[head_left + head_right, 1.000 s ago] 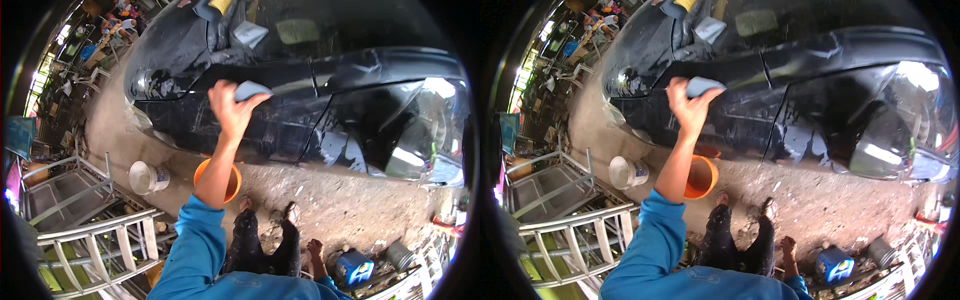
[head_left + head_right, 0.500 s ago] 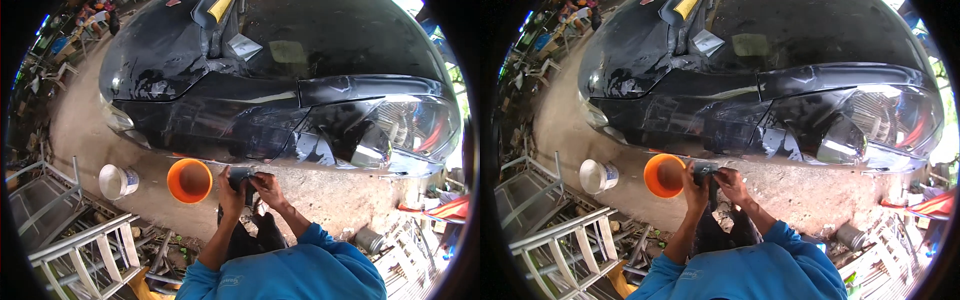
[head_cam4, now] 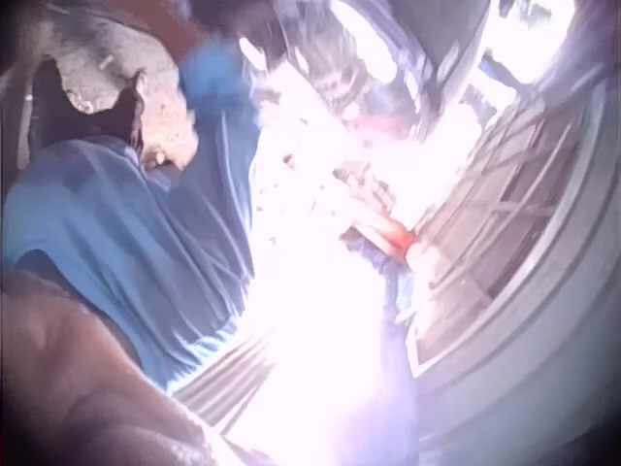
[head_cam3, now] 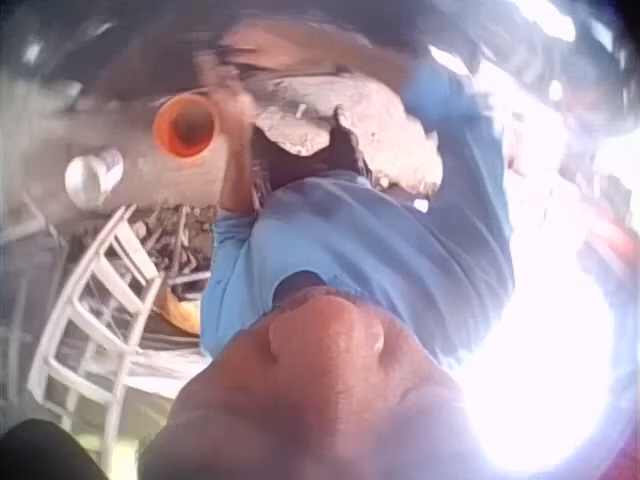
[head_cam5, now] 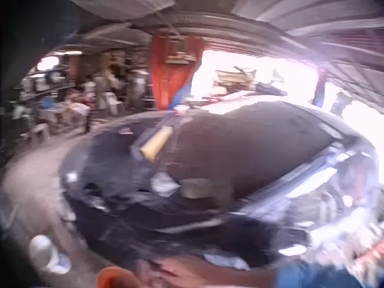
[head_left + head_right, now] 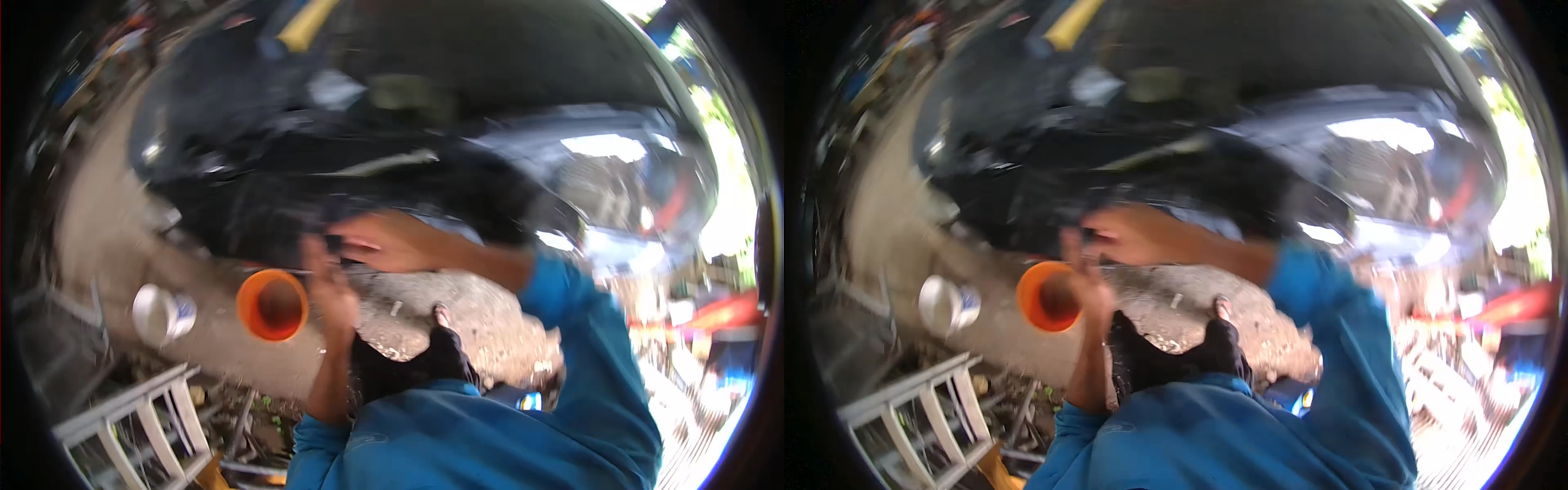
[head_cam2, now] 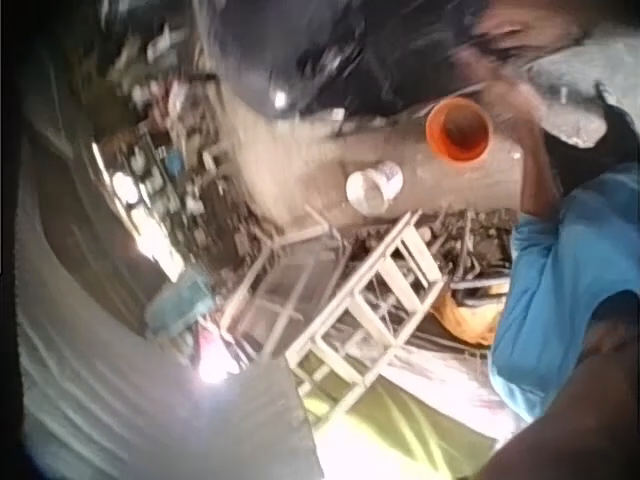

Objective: Sanding the exterior body of a black car with sandpaper and water.

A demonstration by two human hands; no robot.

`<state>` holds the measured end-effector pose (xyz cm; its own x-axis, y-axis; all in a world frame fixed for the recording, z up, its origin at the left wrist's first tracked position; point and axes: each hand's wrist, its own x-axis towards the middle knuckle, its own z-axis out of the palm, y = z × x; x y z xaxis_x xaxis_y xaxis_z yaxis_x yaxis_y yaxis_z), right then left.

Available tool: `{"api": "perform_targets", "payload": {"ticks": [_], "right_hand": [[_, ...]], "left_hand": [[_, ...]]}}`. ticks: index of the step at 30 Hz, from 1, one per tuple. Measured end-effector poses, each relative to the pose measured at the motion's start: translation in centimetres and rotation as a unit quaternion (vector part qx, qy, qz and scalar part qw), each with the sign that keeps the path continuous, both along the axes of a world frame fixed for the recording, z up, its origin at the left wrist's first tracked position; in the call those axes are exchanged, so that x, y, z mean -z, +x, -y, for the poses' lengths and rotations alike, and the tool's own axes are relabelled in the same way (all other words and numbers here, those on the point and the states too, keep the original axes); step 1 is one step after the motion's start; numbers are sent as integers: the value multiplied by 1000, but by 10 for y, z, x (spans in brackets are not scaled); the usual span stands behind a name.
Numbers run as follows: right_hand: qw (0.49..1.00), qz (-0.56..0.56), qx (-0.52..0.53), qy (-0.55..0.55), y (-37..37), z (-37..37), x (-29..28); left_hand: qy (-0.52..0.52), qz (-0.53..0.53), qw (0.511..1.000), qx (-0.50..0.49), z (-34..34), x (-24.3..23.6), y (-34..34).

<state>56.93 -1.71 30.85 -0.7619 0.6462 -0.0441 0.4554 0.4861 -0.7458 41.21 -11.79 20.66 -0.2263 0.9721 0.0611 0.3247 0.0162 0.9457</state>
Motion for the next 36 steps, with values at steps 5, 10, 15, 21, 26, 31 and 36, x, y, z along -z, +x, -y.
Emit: {"api": "perform_targets", "payload": {"ticks": [5, 10, 15, 21, 26, 31, 36], "right_hand": [[969, 109, -138, 174, -58, -80, -40], [968, 175, -95, 155, -52, -120, -10], [930, 165, -166, 282, 15, -109, -86], [917, 49, -191, 348, 85, -149, -61], [901, 72, -271, 331, 58, -153, -75], [904, 73, -260, 333, 46, -179, -59], [909, 85, -229, 339, 25, -166, -47]], "left_hand": [[133, -334, 907, -217, -54, 108, -51], [55, -275, 943, -180, -90, 87, 110], [123, -224, 916, -310, -61, 81, 60], [42, -274, 920, -275, -54, 55, 149], [54, -256, 895, -361, -75, 49, 121], [28, -232, 918, -321, -63, 46, 179], [54, -228, 903, -360, -74, 41, 141]]}}
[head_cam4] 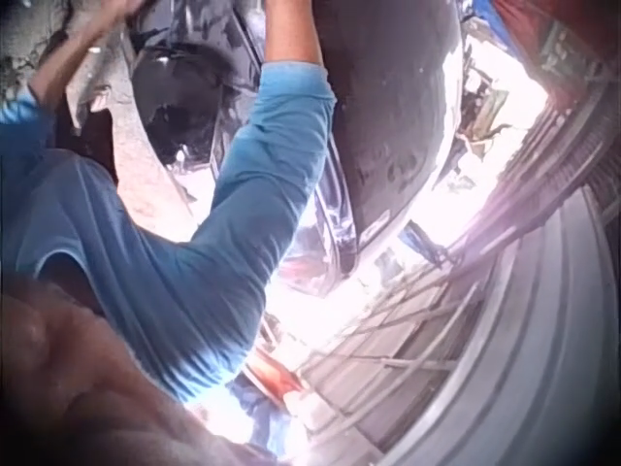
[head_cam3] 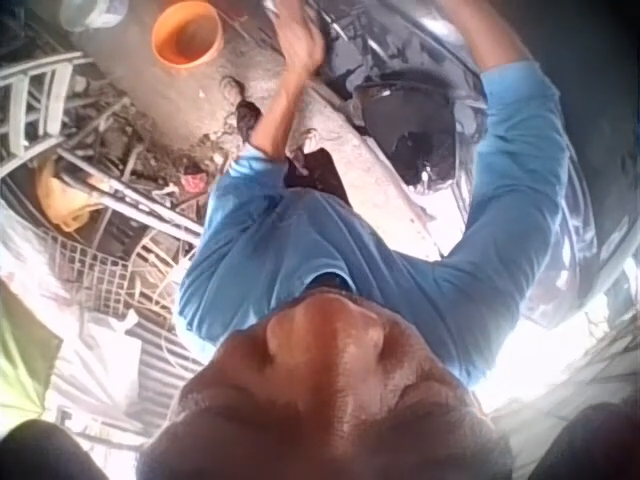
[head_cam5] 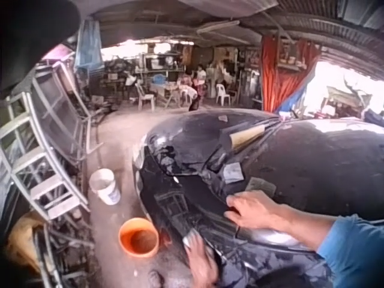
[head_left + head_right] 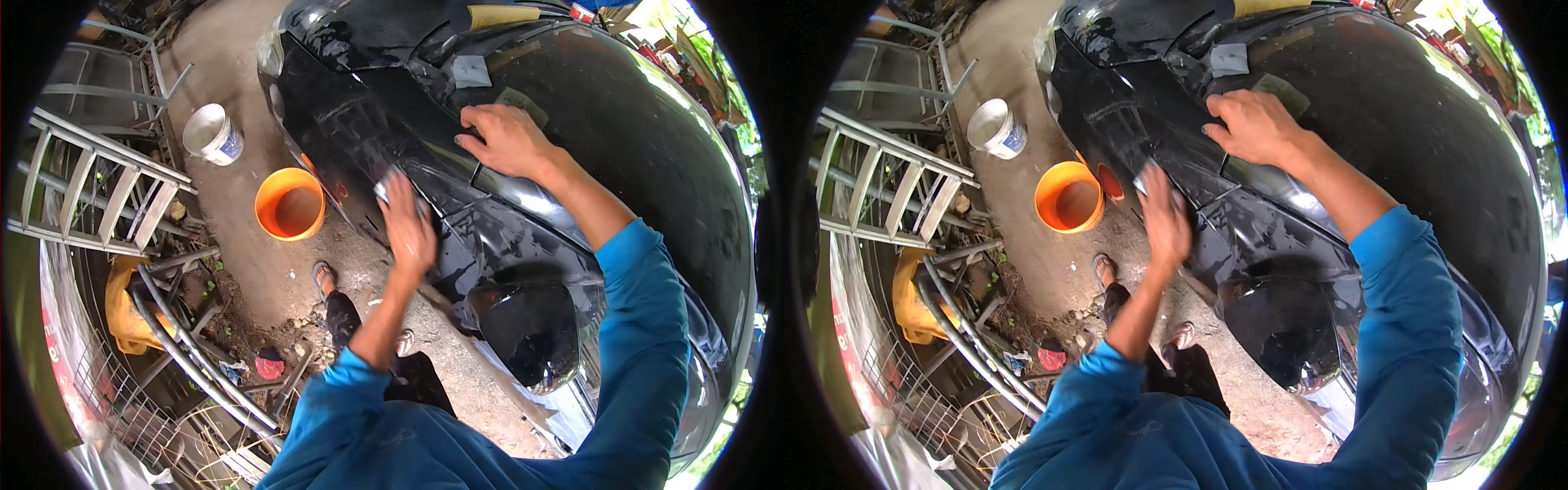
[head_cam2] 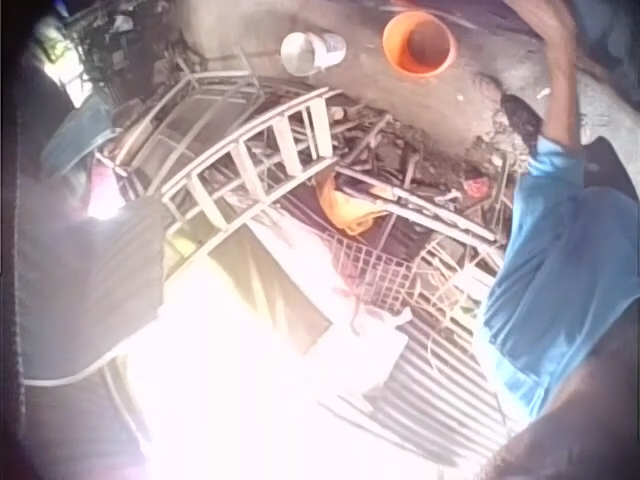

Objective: Sanding the exterior body of a black car with sandpaper and water.

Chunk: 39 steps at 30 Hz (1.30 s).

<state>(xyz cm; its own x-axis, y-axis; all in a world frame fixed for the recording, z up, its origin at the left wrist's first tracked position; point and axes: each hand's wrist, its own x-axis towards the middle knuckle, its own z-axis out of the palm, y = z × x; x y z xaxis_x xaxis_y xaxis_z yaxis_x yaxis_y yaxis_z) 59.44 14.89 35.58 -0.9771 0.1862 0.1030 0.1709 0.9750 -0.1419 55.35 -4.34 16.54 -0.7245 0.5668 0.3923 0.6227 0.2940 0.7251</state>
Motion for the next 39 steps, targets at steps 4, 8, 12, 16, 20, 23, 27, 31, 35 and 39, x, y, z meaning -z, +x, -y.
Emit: {"api": "perform_targets", "payload": {"ticks": [4, 8, 12, 16, 20, 23, 27, 31, 35, 39], "right_hand": [[999, 8, 33, -7, -3, -1, 2], [999, 8, 32, -31, -13, 8, 2], [999, -18, 25, -32, -11, -6, 16], [998, -51, 0, -23, -15, -1, 12], [999, -33, 17, -27, -12, -10, 15], [999, -40, -1, -29, -11, -4, 15], [999, -39, 6, -31, -18, 5, 11], [999, 6, 37, -24, -12, -5, 8], [997, 47, 60, -19, -15, 6, -3], [996, 59, 62, -23, -21, 11, -3]], "left_hand": [[-43, 36, 998, 35, 10, -1, 43], [-19, 20, 999, -29, -8, -7, -34], [-41, 43, 997, 56, 20, 11, 67], [-23, -6, 1000, -21, 4, 0, -6], [-17, 53, 998, -1, -2, -4, 29], [-30, 41, 997, 50, 18, 7, 54], [-8, 33, 996, -85, -12, 6, -56], [-60, 35, 998, 5, 3, 16, 24], [-33, 43, 998, 27, 20, 18, 18], [-21, 36, 995, -86, -15, 15, -96]]}}
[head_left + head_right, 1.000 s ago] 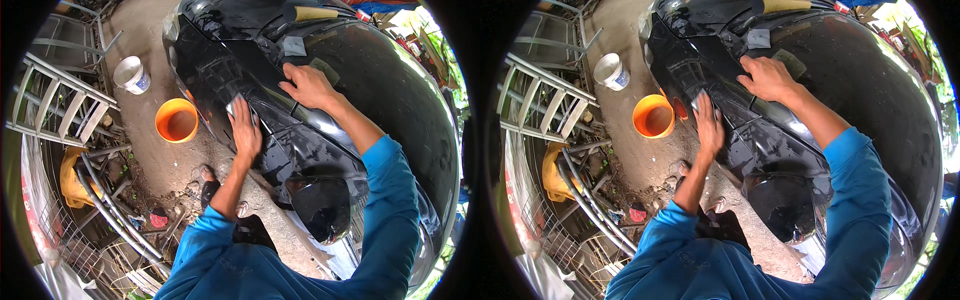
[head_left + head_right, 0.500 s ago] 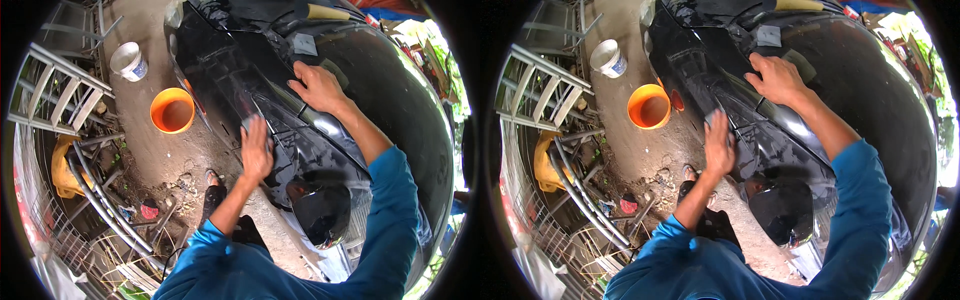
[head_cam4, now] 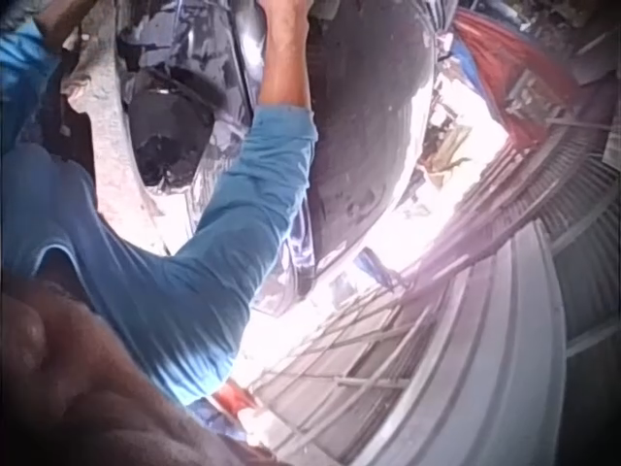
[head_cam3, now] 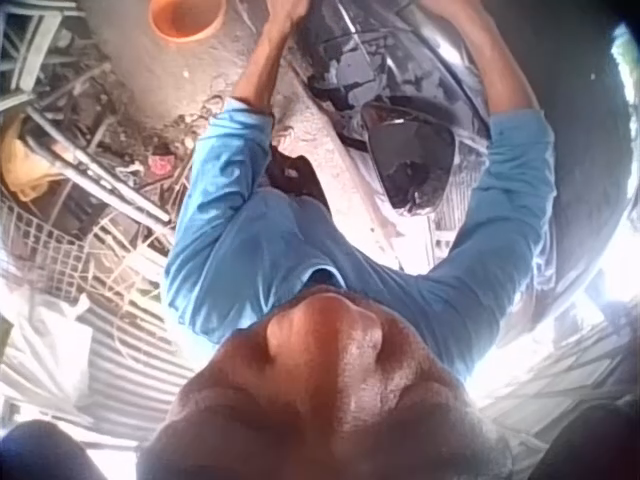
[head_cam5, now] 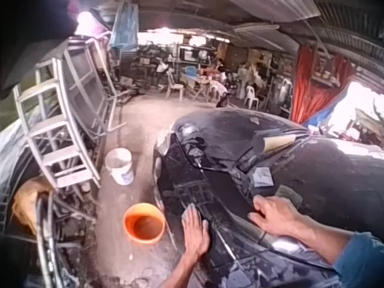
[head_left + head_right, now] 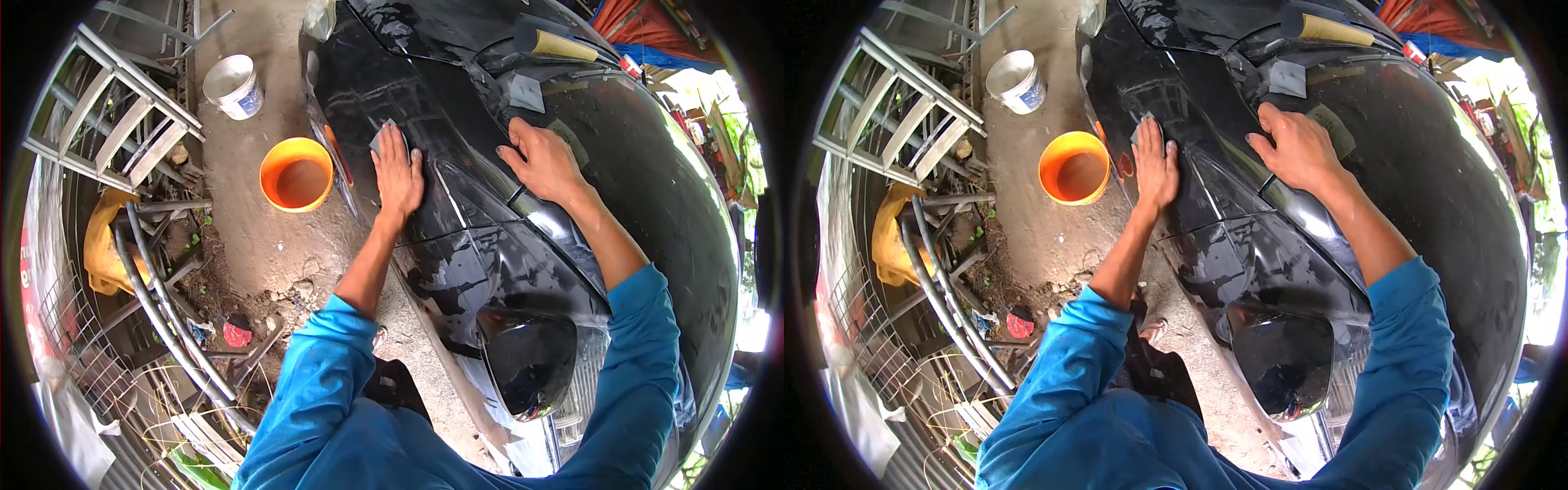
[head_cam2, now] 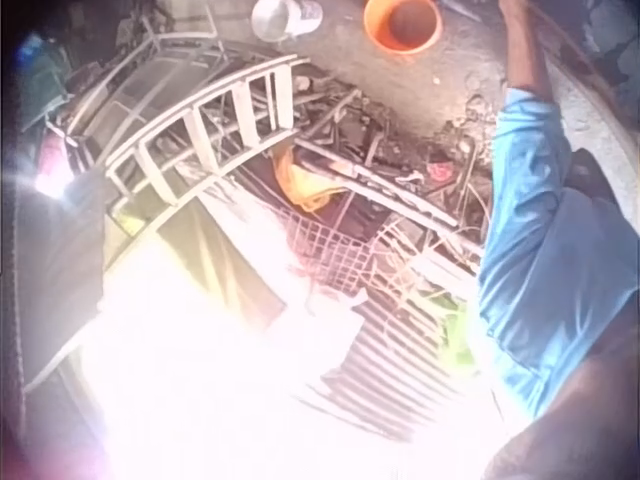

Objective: Sanding the exterior body of a black car with sandpaper and water.

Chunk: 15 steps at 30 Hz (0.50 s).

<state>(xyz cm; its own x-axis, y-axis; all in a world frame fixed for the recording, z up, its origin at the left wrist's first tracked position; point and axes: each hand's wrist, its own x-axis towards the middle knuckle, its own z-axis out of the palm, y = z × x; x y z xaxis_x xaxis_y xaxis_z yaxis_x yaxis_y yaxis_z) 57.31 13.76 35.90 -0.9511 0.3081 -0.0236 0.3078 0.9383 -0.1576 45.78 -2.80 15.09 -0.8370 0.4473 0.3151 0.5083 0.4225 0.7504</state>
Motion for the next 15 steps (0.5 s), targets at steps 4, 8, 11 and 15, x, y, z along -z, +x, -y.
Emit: {"api": "perform_targets", "payload": {"ticks": [4, 8, 11, 15], "right_hand": [[997, -78, -25, 3, 12, -16, 11], [1000, -6, 2, 8, 10, -8, -2], [1000, -13, -7, 4, -2, 1, 1], [1000, -7, 10, 5, 11, -10, 4]], "left_hand": [[-3, 29, 992, 119, 29, 20, 137], [-12, -39, 996, 80, 18, 3, 64], [-37, -64, 997, -38, -17, -7, -50], [61, -61, 985, 152, 10, 8, 56]]}}
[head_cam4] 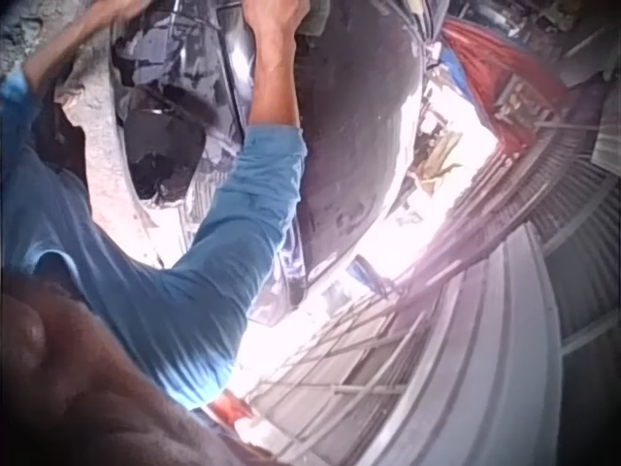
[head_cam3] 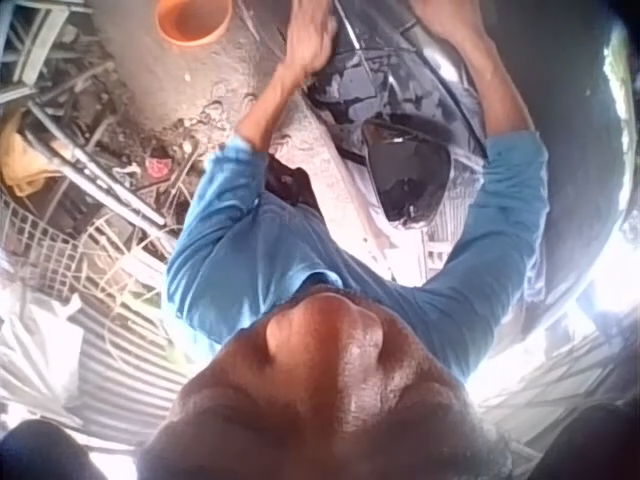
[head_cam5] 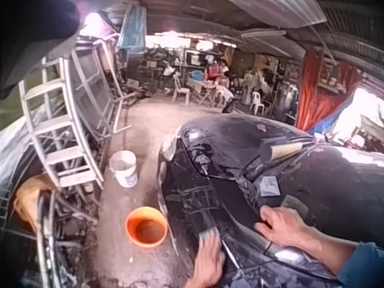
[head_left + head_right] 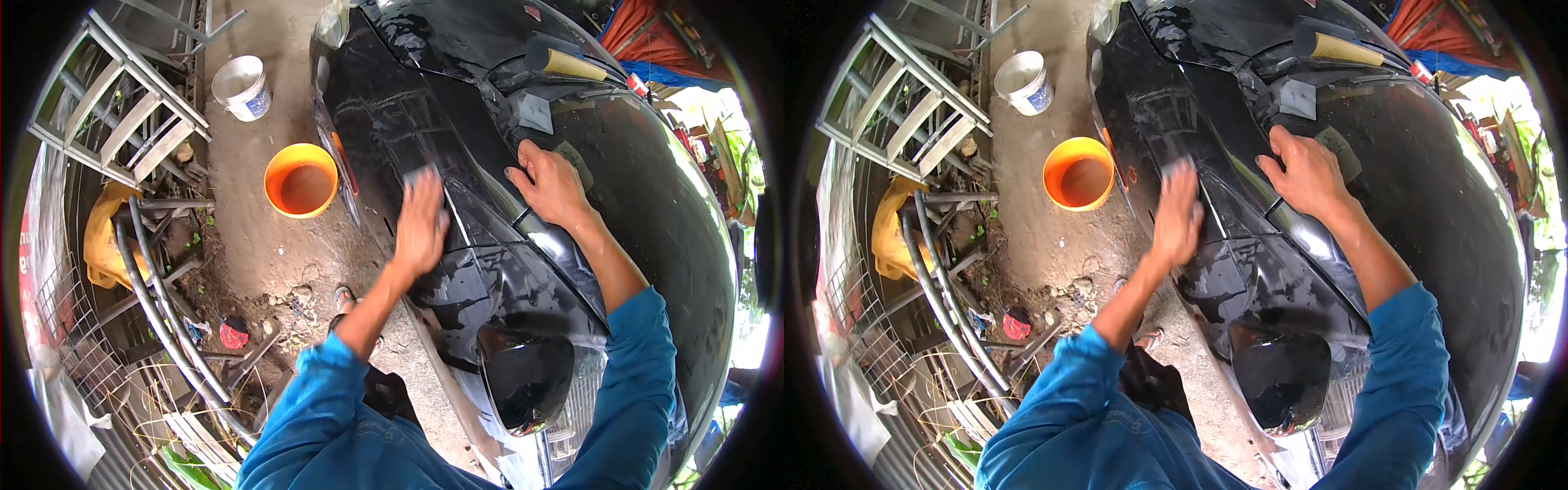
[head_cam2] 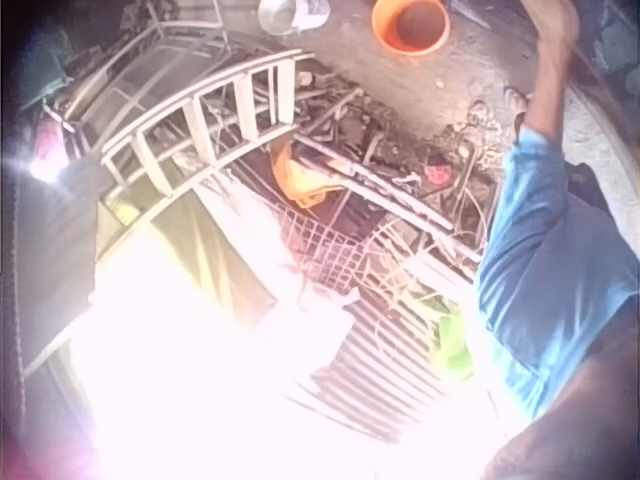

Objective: Sanding the exterior body of a black car with sandpaper and water.

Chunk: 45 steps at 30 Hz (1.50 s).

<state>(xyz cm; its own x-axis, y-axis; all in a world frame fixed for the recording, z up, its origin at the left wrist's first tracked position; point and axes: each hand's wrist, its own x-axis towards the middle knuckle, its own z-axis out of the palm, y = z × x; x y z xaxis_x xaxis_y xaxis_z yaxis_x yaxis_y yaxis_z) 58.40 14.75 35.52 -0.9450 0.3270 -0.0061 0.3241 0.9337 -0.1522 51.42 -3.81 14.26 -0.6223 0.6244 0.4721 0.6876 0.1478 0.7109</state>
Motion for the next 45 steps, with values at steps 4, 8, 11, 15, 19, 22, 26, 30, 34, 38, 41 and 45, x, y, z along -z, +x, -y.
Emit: {"api": "perform_targets", "payload": {"ticks": [4, 8, 11, 15, 19, 22, 26, 30, 34, 38, 41, 45], "right_hand": [[1000, -20, -24, 2, -6, 8, -3], [1000, 3, -10, 1, -8, 4, 1], [997, -65, -40, 1, -1, -3, 11], [998, -54, -30, -12, -11, 5, 2], [1000, -12, -16, -2, -8, 5, 1], [999, -31, -28, 9, -9, 0, -1], [999, -15, -29, -10, -15, 12, 1], [1000, -13, -17, -13, -10, 9, -1], [1000, -16, -18, 5, -12, 10, -3], [1000, -2, -10, -4, -11, 9, 0], [1000, -8, -11, -9, -7, 8, -1], [1000, -7, -11, -5, -21, 16, -3]], "left_hand": [[14, -27, 999, -12, -3, -17, -43], [20, -30, 999, 7, -19, -22, -74], [-55, -32, 995, 79, 32, 3, -26], [13, -52, 998, 37, -17, -28, -80], [-35, -73, 992, 94, 9, -4, -59], [-55, -72, 989, 115, 27, 17, -43], [38, -79, 994, 64, -26, -31, -96], [-50, -89, 985, 135, 29, 0, -64], [3, -90, 989, 118, -8, -21, -83], [1, -86, 988, 131, 0, -14, -87], [-63, -81, 984, 149, 29, -1, -59], [47, -54, 997, 22, -44, -42, -127]]}}
